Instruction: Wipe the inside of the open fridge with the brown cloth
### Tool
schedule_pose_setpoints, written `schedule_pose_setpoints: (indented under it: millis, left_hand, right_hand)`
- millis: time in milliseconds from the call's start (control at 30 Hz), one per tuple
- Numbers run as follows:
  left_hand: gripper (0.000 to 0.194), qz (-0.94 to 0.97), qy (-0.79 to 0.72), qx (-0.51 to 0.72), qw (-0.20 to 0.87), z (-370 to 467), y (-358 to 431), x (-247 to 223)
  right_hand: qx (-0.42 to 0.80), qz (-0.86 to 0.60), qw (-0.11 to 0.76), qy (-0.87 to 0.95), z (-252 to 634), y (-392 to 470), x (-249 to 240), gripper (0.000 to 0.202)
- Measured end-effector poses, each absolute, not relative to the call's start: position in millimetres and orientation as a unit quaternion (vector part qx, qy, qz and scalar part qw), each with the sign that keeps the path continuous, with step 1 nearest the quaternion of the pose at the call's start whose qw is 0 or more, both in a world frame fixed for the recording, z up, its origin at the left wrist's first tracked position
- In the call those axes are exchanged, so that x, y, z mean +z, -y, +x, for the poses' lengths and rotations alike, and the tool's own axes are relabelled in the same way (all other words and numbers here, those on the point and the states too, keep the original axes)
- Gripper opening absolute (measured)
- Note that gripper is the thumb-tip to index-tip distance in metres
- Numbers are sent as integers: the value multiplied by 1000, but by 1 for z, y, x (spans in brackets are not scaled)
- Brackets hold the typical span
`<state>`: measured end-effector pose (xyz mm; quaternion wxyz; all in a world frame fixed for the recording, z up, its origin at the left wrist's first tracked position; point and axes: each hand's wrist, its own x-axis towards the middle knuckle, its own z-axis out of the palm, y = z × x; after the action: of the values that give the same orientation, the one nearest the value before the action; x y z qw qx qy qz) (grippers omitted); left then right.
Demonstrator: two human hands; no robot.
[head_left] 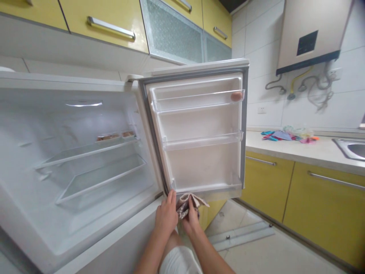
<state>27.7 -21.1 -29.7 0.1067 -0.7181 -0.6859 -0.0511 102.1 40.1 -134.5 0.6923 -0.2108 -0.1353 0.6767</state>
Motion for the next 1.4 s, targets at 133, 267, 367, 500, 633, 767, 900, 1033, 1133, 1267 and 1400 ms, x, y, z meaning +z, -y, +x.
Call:
schedule_pose_setpoints:
  millis: [133, 267, 367, 500, 633, 767, 900, 1033, 1133, 1267, 1400]
  left_hand:
    - [75, -721, 680, -49, 122, 29, 22, -31]
    - [75, -718, 685, -41, 115, 30, 21, -31]
    - [76, -718, 686, -45, 109, 30, 21, -32]
    - [78, -717, 688, -53, 100, 29, 20, -36]
    - [76, -718, 681, -65, 128, 27, 17, -43]
    - [76, -716, 680, -63, 144, 27, 15, -47]
    - [77, -719, 676, -57, 152, 25, 14, -48]
    - [77, -716, 681, -62, 141, 25, 15, -48]
    - [78, -715, 684, -66, 132, 25, 15, -49]
    - [79, -711, 689, -72, 121, 27, 14, -49]
    - [77, -712, 688, -83, 116, 31, 15, -49]
  right_hand:
    - [648, -233, 721, 76, 137, -46, -138, 57]
    - [603, -259, 753, 51, 183, -54, -140, 59]
    - [567, -278, 774, 46, 222, -63, -139, 58]
    - [511, -297, 806, 45, 272, -73, -135, 54]
    - [464, -324, 822, 56, 304, -77, -134, 53]
    - [433, -368, 819, 77, 321, -75, -133, 57]
    - [394, -425, 809, 99, 346, -69, -126, 58]
    - [345, -491, 789, 128, 378, -69, -108, 57]
    - [331, -529, 765, 161, 399, -80, -89, 58]
    - [354, -546, 735, 188, 412, -105, -75, 44]
    - [361, -534, 742, 184, 408, -109, -88, 33]
